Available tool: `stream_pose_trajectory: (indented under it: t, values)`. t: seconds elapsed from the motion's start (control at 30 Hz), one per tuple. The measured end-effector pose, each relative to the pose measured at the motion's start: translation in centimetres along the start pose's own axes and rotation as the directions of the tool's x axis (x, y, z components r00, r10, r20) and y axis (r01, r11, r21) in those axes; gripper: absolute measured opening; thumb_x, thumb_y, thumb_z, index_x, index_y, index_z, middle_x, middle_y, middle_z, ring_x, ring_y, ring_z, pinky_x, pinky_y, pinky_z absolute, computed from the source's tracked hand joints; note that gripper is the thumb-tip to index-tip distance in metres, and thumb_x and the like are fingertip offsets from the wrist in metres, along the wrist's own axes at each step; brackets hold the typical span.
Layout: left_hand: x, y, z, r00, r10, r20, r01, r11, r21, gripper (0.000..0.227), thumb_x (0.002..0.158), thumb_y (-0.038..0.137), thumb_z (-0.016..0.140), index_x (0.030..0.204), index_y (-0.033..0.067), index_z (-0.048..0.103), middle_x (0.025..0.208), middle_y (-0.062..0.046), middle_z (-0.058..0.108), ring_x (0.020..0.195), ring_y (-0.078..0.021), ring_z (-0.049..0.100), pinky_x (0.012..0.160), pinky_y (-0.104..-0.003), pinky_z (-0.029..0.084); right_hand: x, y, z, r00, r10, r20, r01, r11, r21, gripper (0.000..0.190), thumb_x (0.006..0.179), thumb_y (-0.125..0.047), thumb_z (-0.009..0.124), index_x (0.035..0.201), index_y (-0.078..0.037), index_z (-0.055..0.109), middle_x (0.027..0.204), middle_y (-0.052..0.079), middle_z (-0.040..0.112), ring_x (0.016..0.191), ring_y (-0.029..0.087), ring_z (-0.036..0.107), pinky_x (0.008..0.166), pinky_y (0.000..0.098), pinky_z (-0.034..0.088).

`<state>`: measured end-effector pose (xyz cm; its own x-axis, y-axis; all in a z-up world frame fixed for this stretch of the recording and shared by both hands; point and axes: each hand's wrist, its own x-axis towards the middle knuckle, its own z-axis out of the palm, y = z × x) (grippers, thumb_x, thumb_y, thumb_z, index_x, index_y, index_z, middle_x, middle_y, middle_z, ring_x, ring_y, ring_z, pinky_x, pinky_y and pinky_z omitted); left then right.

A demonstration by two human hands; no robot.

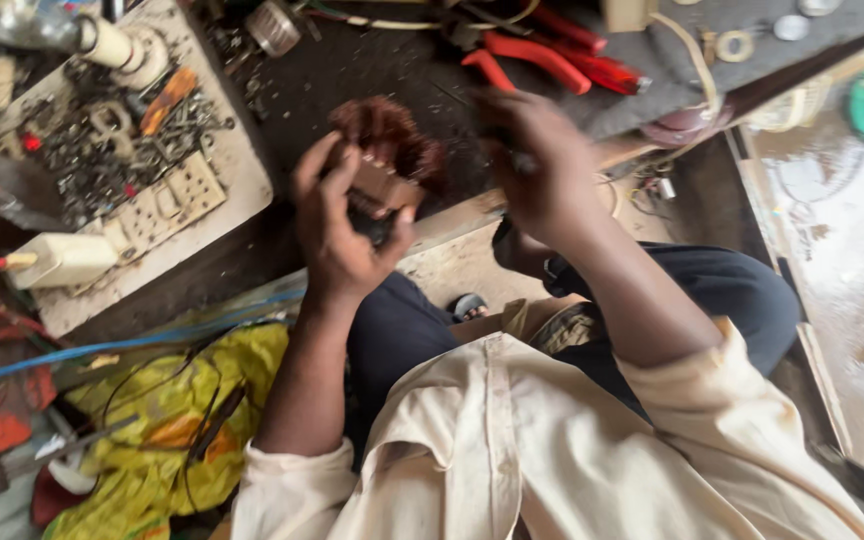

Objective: The person holds a bundle of copper wire and uses a screwdriver to pry and separate strands. They then use pliers to cut and further separate the wire, repeating the process to loosen the bundle.

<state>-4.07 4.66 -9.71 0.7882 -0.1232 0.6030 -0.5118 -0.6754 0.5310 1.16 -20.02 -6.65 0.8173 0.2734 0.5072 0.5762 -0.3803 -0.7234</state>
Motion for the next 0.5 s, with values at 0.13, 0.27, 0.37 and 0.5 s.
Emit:
stream_pose_trajectory:
  t: [0.13,0.27,0.37,0.5]
  values:
    - [-0.9,-0.2,-0.3,0.997,-0.015,-0.080,0.016,1.000,0.011,0.068,0.100,0.036,0.076,0.147,0.0015,0.041,0.150,-0.024,0.042,0.134,-0.0375,0.052,0.113,-0.046,0.049,2.1,1.0,0.3,0.973,-0.167,0.161,0.208,0.938,-0.279,0.055,0.088,-0.011,0.082,0.138,0.001,0.061,0.144,0.022,0.059,0.124,0.042,0.058,0.101,0.0486,0.050]
    - [-2.7,-0.7,-0.2,0.984,-0.103,-0.147,0.093,0.993,-0.077,0.070,0.101,0.039,0.074,0.145,0.0005,0.036,0.147,-0.023,0.040,0.132,-0.0348,0.054,0.109,-0.044,0.053,1.3,3.4,-2.7,0.996,-0.016,0.085,0.060,0.839,-0.542,0.044,0.094,-0.014,0.080,0.134,-0.004,0.064,0.135,0.015,0.062,0.124,0.039,0.059,0.103,0.0491,0.050]
    - [-3.0,-1.2,-0.3,0.984,-0.109,-0.137,0.103,0.993,-0.052,0.071,0.099,0.038,0.074,0.144,-0.0009,0.036,0.145,-0.022,0.040,0.130,-0.0339,0.054,0.107,-0.043,0.053,-0.2,5.0,-4.4,0.995,-0.051,0.085,0.096,0.697,-0.711,0.032,0.098,-0.012,0.078,0.127,-0.007,0.065,0.134,0.012,0.062,0.126,0.036,0.057,0.106,0.0481,0.048]
    - [-3.1,-0.9,-0.1,0.983,-0.122,-0.139,0.113,0.991,-0.067,0.070,0.100,0.036,0.075,0.144,-0.0016,0.036,0.145,-0.022,0.040,0.131,-0.0345,0.053,0.110,-0.044,0.053,-0.4,5.3,-5.4,0.983,-0.146,0.109,0.180,0.677,-0.714,0.034,0.092,-0.008,0.078,0.122,0.000,0.064,0.126,0.016,0.062,0.121,0.039,0.057,0.096,0.0495,0.046]
